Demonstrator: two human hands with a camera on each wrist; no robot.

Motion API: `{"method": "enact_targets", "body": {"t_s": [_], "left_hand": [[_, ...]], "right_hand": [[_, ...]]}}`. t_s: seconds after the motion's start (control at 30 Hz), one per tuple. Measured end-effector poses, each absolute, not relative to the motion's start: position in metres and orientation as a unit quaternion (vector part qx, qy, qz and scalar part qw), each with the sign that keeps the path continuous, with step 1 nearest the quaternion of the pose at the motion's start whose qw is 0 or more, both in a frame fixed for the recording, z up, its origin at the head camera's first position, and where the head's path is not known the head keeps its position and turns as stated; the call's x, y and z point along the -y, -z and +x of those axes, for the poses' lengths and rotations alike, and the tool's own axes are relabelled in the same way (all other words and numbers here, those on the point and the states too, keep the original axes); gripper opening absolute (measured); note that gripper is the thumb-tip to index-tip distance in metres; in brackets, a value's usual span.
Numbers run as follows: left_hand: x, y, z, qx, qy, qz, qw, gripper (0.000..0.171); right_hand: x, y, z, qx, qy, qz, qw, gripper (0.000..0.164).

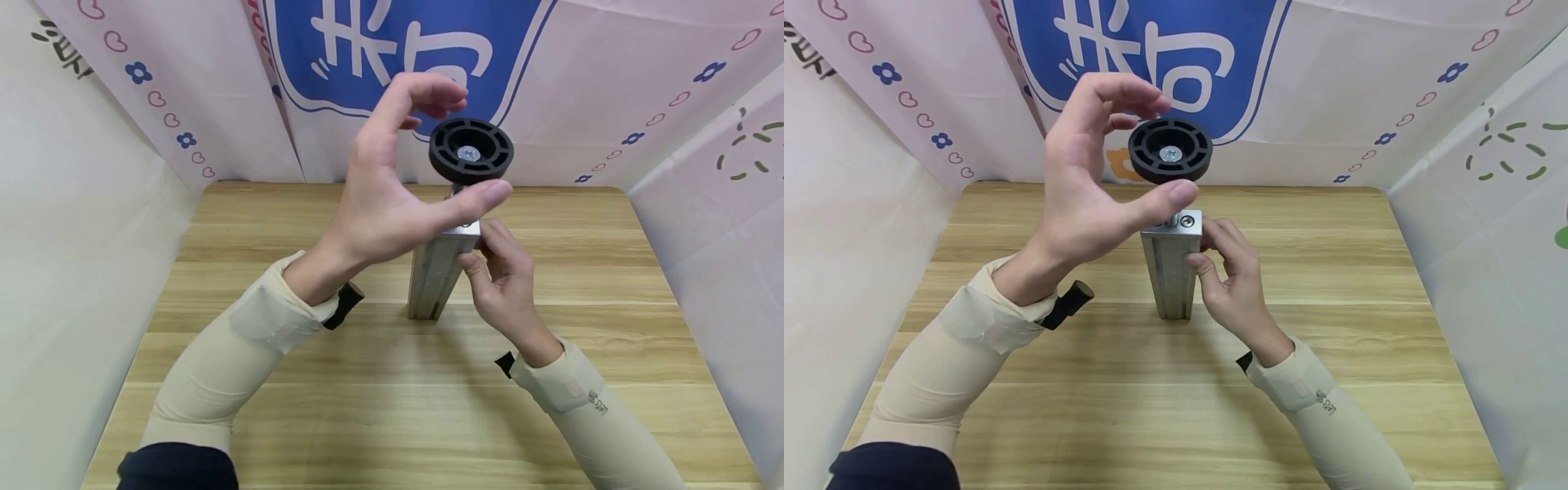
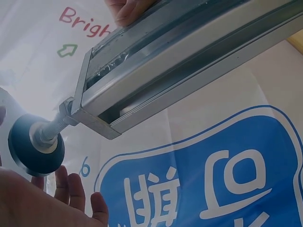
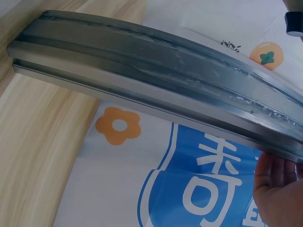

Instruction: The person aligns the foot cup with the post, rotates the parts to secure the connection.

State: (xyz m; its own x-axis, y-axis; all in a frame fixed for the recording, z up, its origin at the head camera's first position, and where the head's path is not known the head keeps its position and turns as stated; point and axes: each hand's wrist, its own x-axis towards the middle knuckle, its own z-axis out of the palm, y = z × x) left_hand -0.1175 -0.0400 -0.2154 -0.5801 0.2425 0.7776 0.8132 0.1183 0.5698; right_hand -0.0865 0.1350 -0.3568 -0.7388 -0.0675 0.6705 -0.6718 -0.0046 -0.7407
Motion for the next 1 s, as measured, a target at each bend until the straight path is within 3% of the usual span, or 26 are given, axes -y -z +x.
{"method": "enact_targets", "body": {"t_s": [0.17, 0.7, 1.0], "left_hand": [[0.0399, 0.2157, -0.1179, 0.711, 0.541, -0.361, 0.266, 0.072], [0.0410, 0.2171, -0.1219, 0.694, 0.552, -0.371, 0.276, 0.058], [0.0400, 0.2159, -0.1229, 0.661, 0.584, -0.406, 0.240, 0.052]], "right_hand": [[-0.1355, 0.3581, -0.0868, 0.660, -0.657, 0.283, 0.230, 0.062], [-0.1360, 0.3567, -0.0864, 0.667, -0.653, 0.276, 0.229, 0.062], [-0.1353, 0.3564, -0.0862, 0.670, -0.652, 0.272, 0.228, 0.062]]}}
